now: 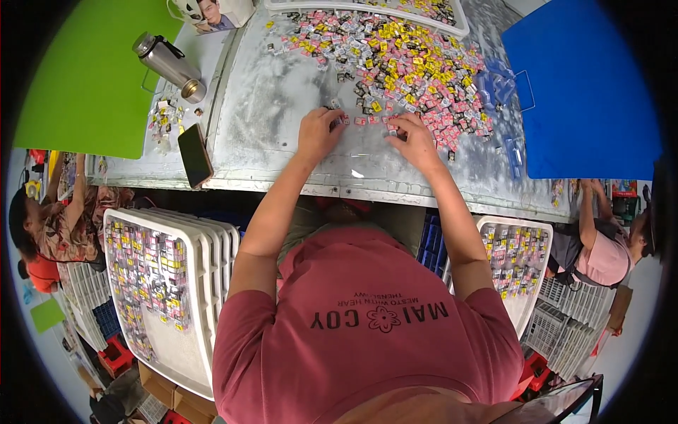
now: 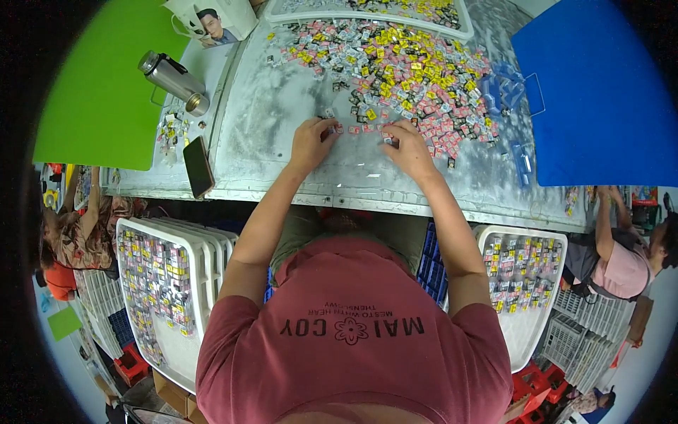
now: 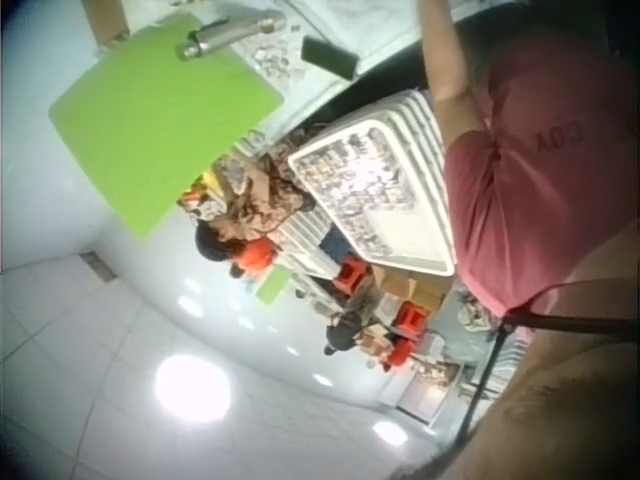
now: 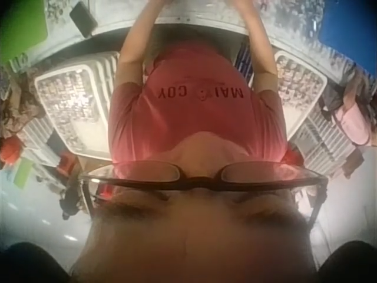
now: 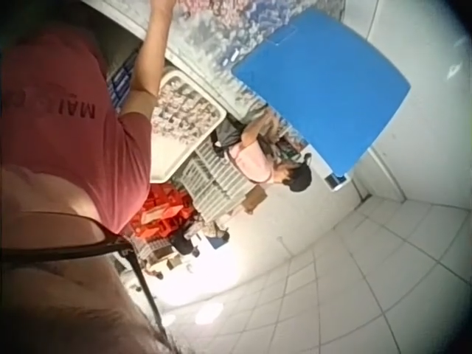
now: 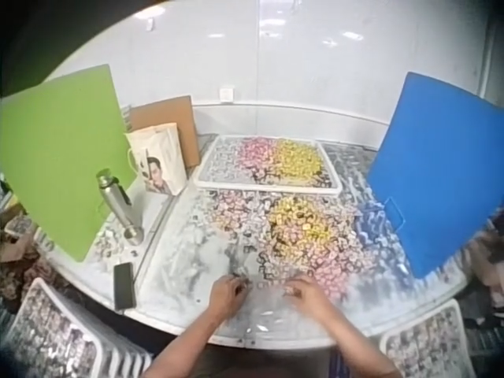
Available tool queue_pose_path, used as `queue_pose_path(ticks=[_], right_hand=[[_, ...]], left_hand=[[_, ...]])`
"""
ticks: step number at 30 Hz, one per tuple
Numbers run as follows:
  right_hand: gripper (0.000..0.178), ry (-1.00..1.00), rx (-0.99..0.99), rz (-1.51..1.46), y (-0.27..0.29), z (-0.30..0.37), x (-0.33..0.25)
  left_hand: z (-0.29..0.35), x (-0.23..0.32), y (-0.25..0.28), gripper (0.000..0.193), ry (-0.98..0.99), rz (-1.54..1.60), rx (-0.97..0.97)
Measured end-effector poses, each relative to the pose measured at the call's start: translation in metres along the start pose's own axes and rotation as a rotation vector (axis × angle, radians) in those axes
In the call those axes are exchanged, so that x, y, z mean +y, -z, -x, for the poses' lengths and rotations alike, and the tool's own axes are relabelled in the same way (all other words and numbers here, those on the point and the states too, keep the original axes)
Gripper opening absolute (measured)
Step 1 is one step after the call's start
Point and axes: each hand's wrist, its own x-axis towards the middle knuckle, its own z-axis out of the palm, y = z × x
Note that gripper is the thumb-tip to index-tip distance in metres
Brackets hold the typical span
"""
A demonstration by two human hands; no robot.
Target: Sorting and arranging small colorful toy blocks into rows on a workbench.
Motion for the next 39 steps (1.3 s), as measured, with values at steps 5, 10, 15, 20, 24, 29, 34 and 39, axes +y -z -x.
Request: queue_pose_path(ticks=[5,10,15,20,24,29,34,39], right_hand=[[0.029,0.045,0.033,0.065,-0.001,-0.018,-0.013],[0.025,0.145,0.039,0.164,-0.011,-0.042,-0.02],[0.023,0.243,-0.003,0.308,-0.025,-0.065,-0.022],[0.023,0.146,-0.028,0.32,-0.03,-0.073,-0.025],[0.025,0.053,0.001,0.242,-0.023,-0.063,-0.042],[0.027,0.072,-0.068,0.242,-0.019,-0.059,-0.027],[0.028,0.068,-0.153,0.322,-0.026,-0.063,-0.029],[0.027,0.129,-0.061,0.383,-0.031,-0.063,-0.034]], left_hand=[[0.003,0.001,0.001,0.025,0.006,0.006,0.011],[0.004,0.003,0.002,0.028,0.009,0.078,0.032],[0.004,0.004,-0.001,0.029,0.044,0.06,0.041],[0.002,0.006,-0.004,0.028,0.035,0.003,0.042],[0.005,0.015,0.01,0.023,0.058,0.081,0.011],[0.024,0.037,0.02,0.02,0.08,0.203,-0.04],[0.054,0.062,0.016,0.022,-0.115,0.069,-0.119],[0.063,0.054,0.006,0.025,-0.141,-0.029,-0.096]])
